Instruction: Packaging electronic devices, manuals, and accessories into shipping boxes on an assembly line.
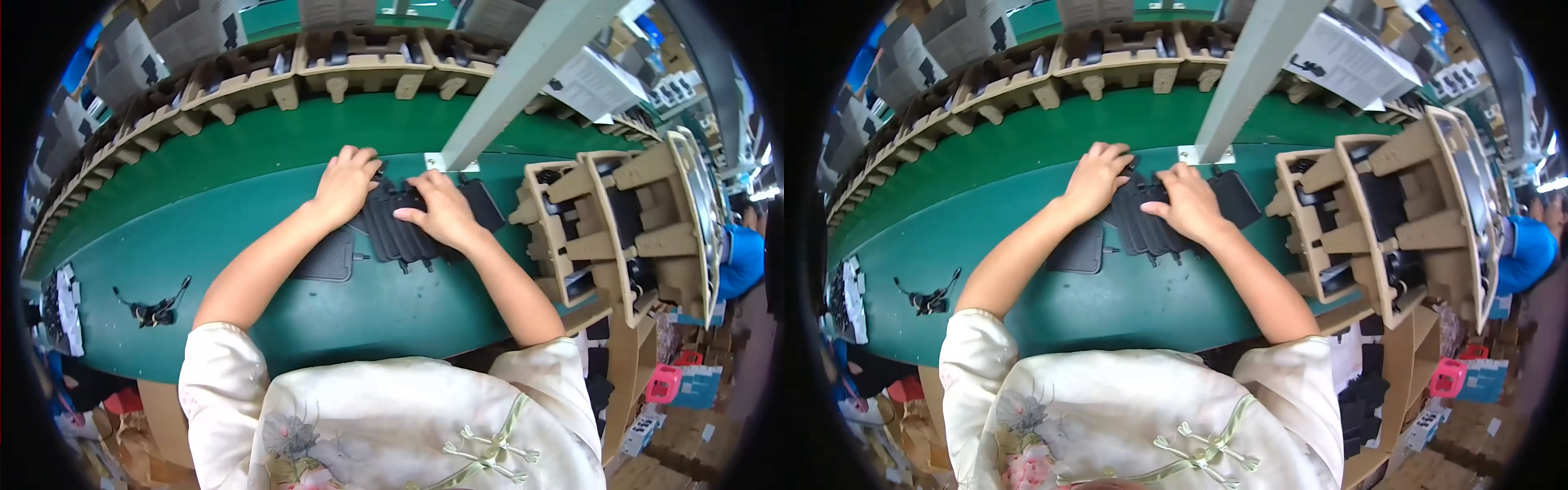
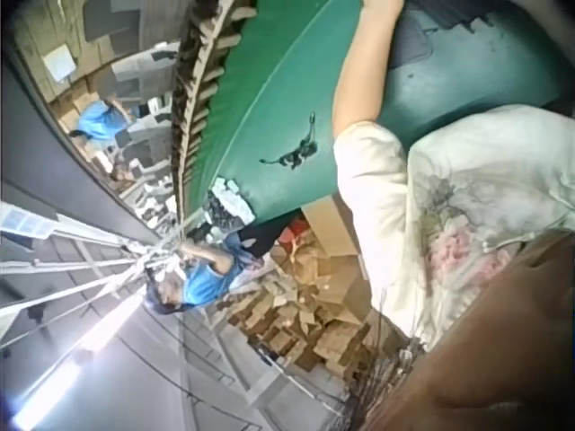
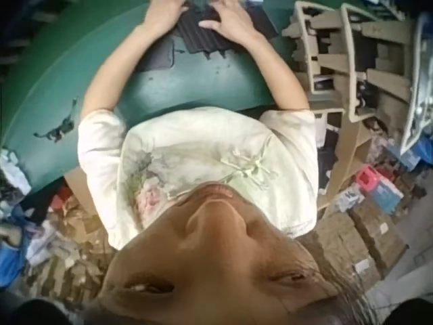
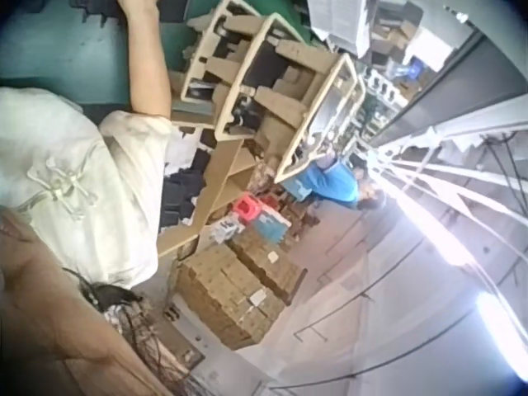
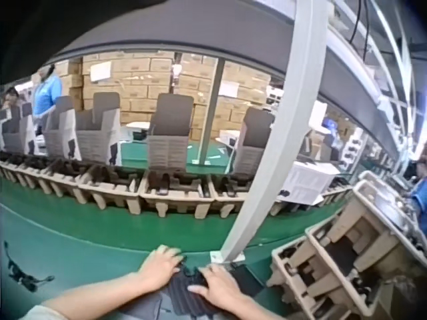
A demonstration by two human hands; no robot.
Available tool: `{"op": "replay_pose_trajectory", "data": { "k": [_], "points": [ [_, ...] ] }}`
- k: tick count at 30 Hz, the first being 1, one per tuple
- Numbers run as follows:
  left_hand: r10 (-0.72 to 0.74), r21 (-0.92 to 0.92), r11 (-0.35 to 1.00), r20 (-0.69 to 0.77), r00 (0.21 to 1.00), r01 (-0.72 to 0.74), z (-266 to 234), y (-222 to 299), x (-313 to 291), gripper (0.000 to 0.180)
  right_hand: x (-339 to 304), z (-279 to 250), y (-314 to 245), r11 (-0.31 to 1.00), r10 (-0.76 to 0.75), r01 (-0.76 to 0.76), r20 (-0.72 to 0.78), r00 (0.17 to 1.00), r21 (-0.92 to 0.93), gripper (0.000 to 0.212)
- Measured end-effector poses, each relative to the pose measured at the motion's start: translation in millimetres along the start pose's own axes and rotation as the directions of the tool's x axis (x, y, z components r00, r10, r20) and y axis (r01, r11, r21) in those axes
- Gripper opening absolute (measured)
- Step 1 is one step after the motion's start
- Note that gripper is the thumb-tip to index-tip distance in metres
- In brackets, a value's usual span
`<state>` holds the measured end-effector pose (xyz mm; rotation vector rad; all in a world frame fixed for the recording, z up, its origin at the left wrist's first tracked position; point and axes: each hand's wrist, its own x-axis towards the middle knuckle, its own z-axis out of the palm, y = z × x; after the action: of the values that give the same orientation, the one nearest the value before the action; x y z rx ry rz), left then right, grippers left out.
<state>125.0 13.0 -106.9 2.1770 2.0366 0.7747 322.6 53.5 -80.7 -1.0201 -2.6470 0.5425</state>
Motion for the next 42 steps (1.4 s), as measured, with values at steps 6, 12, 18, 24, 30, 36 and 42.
{"op": "replay_pose_trajectory", "data": {
  "k": [6,12,18,24,30,36,42],
  "points": [
    [0.007,-0.042,0.999,0.089,0.996,-0.004,-10,1,1,0.023,0,1,-5,0.998,0.063,-0.063,-0.044,0.997,0.005,0.053],
    [-0.073,-0.121,0.989,0.127,0.989,0.089,-14,0,1,0.016,4,-9,-14,0.993,-0.015,-0.01,-0.215,0.977,-0.116,0.047],
    [-0.364,-0.408,0.874,-0.186,0.913,0.265,-19,-33,5,0.022,2,-47,-32,0.997,-0.072,0.076,-0.358,0.931,-0.003,0.036],
    [-0.523,-0.867,0.486,-0.184,0.832,0.113,-98,-7,16,0.021,-7,-67,-51,0.859,0.155,0.1,-0.441,0.884,0.502,0.028],
    [-0.219,-0.948,-0.046,0.318,0.922,0.316,-89,39,-2,0.018,-5,-74,-85,0.806,-0.05,0.383,-0.594,0.803,0.45,0.029],
    [0.025,-0.887,0.014,0.462,0.886,0.462,-81,49,-16,0.018,-25,-67,-63,0.749,0.297,0.29,-0.694,0.656,0.595,0.012],
    [0.005,-0.454,0.882,-0.26,0.966,-0.126,-31,11,16,0.031,-27,-46,4,0.62,0.666,0.137,-0.611,0.429,0.773,0.014]
  ]
}}
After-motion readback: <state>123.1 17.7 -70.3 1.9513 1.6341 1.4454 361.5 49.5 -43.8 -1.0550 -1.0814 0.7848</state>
